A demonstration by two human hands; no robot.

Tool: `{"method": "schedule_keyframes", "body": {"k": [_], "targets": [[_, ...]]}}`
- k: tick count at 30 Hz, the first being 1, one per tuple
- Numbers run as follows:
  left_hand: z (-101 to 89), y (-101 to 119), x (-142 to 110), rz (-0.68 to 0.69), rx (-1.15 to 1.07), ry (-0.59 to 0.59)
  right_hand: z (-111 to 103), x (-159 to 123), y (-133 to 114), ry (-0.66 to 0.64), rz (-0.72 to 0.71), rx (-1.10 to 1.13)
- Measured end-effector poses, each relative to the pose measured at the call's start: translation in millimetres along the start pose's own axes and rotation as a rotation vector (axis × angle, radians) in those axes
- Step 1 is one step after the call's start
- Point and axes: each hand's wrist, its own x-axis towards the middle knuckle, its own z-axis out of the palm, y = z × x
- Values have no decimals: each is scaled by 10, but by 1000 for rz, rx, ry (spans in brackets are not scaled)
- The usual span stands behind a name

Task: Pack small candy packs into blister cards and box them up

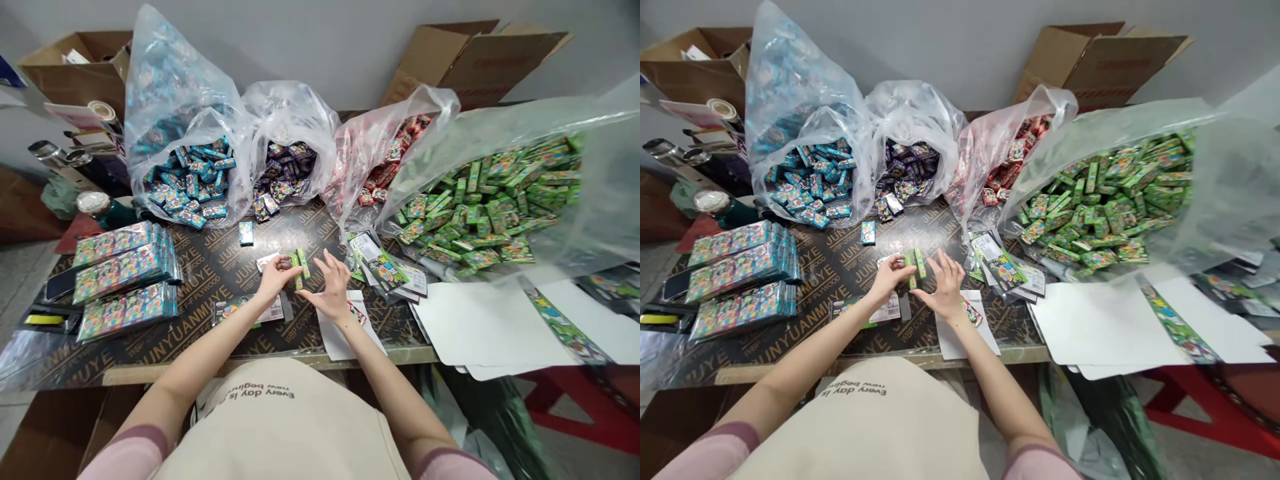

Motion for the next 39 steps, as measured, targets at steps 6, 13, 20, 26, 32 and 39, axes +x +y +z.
{"method": "schedule_keyframes", "body": {"k": [6,13,20,26,32,39], "targets": [[-32,-52,16,164,357,31,-120,132,-185,-283,-146,72],[-574,14,-361,323,1024,-212,-193,24,-143,-185,-6,126],[-1027,-142,-673,372,1499,-280,7,-329,-136,-266,64,128],[-996,-22,-748,440,1207,-299,-24,-295,-235,-492,164,606],[-826,-21,-733,475,933,-31,5,-89,-510,-300,437,950],[-465,-265,-654,271,-27,287,283,192,-990,218,976,1225]]}}
